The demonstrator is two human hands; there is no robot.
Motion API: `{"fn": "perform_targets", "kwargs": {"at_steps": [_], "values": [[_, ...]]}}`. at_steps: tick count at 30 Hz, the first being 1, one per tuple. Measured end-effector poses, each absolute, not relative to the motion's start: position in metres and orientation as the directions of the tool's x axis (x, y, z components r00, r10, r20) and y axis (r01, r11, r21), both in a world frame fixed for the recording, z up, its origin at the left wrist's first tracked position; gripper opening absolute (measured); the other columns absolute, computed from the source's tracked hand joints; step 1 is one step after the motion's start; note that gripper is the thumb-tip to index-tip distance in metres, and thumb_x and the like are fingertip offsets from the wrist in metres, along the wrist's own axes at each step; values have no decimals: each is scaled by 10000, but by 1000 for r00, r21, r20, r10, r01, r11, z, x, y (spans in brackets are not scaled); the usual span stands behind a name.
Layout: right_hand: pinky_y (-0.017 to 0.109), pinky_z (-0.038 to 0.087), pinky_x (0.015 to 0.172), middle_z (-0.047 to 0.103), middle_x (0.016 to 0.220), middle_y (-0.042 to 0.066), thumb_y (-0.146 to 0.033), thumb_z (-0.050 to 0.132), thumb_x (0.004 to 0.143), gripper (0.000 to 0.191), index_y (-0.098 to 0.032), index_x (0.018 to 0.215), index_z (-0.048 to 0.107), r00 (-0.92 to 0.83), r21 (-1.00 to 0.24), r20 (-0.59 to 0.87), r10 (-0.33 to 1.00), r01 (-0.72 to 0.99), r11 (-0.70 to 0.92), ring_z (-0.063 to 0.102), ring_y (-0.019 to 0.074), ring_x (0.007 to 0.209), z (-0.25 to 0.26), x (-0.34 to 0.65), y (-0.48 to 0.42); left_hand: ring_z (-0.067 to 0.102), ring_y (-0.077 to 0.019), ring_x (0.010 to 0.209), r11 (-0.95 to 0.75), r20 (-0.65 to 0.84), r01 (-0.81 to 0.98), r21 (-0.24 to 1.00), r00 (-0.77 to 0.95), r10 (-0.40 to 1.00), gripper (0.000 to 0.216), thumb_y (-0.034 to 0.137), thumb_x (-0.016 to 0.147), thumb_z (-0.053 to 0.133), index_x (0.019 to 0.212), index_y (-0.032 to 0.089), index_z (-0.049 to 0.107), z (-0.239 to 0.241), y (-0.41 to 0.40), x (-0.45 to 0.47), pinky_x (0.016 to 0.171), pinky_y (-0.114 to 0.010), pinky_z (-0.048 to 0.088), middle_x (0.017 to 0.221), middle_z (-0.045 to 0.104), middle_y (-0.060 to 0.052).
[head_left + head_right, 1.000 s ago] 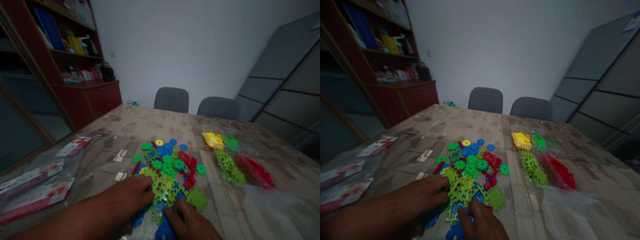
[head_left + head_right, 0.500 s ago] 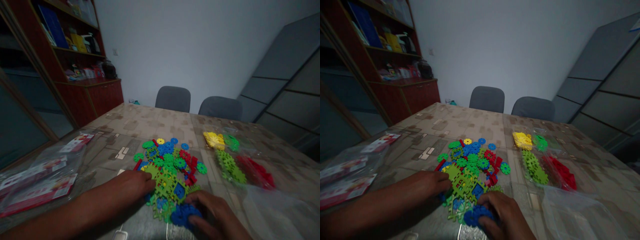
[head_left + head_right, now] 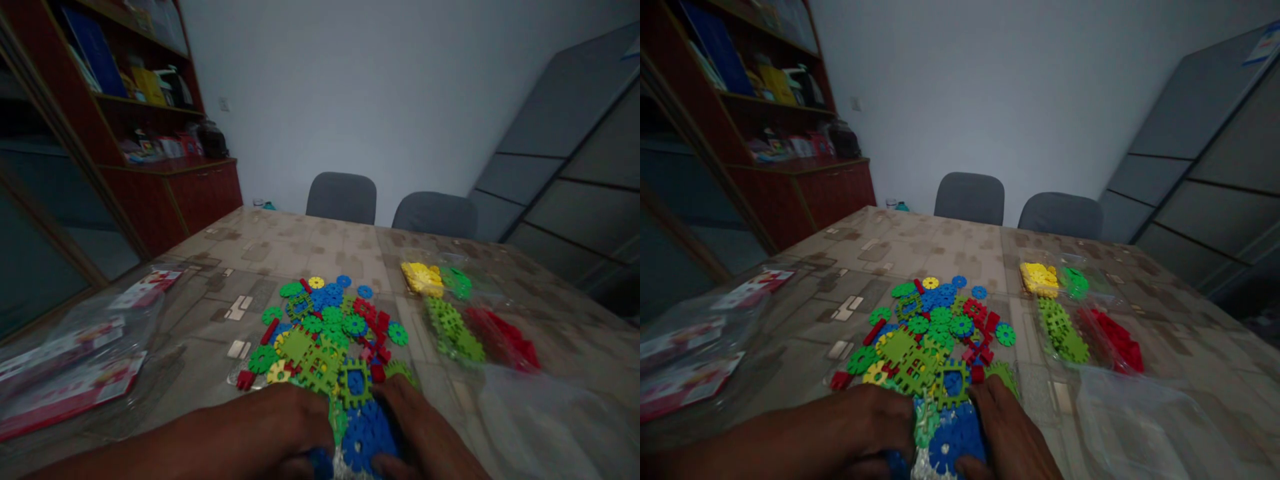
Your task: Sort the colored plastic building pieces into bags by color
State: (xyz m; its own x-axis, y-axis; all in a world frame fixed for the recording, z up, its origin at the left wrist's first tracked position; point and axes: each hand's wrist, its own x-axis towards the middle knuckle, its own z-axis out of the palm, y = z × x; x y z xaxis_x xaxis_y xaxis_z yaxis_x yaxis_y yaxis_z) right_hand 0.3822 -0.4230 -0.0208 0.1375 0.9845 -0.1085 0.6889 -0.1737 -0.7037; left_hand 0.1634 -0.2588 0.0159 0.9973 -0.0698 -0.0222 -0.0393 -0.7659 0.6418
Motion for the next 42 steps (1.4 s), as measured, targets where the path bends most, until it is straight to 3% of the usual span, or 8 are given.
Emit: {"fn": "perform_targets", "kwargs": {"at_steps": [3, 8, 13, 21, 24, 28, 35, 42], "values": [[391, 491, 836, 684, 1067, 87, -116, 742, 594, 453, -240, 1016, 636, 147, -703, -124, 981, 685, -191, 630, 298, 951, -19, 378, -420, 656, -187, 855, -766, 5, -78, 638, 995, -97, 96, 166, 925, 617, 989, 237, 606, 1, -265, 170, 712, -250, 482, 1005, 691, -30], [253, 337, 622, 581, 757, -28, -203, 676, 650, 228, -236, 805, 512, 45, -814, -147, 988, 562, -147, 486, 158, 690, -23, 370, -414, 614, -185, 836, -723, 54, 42, 690, 993, 109, 222, 164, 871, 629, 1028, 265, 509, -12, -277, 170, 689, -257, 450, 1021, 659, -6], [226, 258, 541, 445, 687, -68, -449, 727, 669, 355, -246, 827, 481, -21, -952, -198, 980, 241, -188, 354, 120, 611, -25, 359, -407, 514, -151, 687, -664, 68, 131, 736, 962, 266, 275, 118, 797, 648, 910, 248, 434, -31, -285, 174, 585, -249, 351, 851, 587, 25], [256, 299, 602, 506, 728, -32, -498, 671, 778, 302, -232, 883, 575, 9, -921, -81, 997, 381, -78, 431, 153, 664, -15, 364, -410, 487, -157, 686, -664, 103, 79, 743, 968, 230, 287, 150, 769, 639, 941, 247, 430, -25, -279, 178, 586, -252, 335, 832, 543, 19], [252, 329, 599, 514, 737, -26, -550, 666, 799, 365, -220, 940, 596, 2, -966, -121, 993, 232, -119, 457, 153, 669, -11, 370, -412, 507, -166, 737, -613, 81, 129, 780, 950, 303, 179, 235, 864, 642, 992, 243, 517, -3, -277, 175, 629, -261, 363, 863, 574, 7], [287, 419, 683, 592, 841, 4, -595, 672, 810, 476, -224, 1099, 597, 4, -990, -127, 992, 62, -127, 560, 184, 758, -19, 366, -409, 509, -155, 702, -518, 26, 154, 841, 946, 324, 375, 243, 751, 763, 1068, 251, 562, -2, -277, 178, 626, -257, 381, 833, 588, 29], [328, 484, 745, 672, 928, 51, -610, 599, 874, 464, -222, 1116, 678, 111, -981, -83, 990, 165, -100, 616, 227, 864, -29, 361, -405, 555, -118, 577, -244, -46, 148, 958, 924, 379, 274, 149, 780, 622, 1037, 218, 559, -17, -276, 184, 535, -214, 378, 706, 581, 58], [422, 499, 917, 718, 1090, 83, -583, 591, 904, 484, -259, 1253, 673, 106, -977, -21, 994, 210, -43, 651, 273, 1016, -31, 360, -408, 570, -139, 690, -222, 0, 109, 969, 897, 442, 273, 152, 741, 654, 1006, 206, 615, -5, -274, 184, 603, -232, 396, 778, 611, 40]]}}
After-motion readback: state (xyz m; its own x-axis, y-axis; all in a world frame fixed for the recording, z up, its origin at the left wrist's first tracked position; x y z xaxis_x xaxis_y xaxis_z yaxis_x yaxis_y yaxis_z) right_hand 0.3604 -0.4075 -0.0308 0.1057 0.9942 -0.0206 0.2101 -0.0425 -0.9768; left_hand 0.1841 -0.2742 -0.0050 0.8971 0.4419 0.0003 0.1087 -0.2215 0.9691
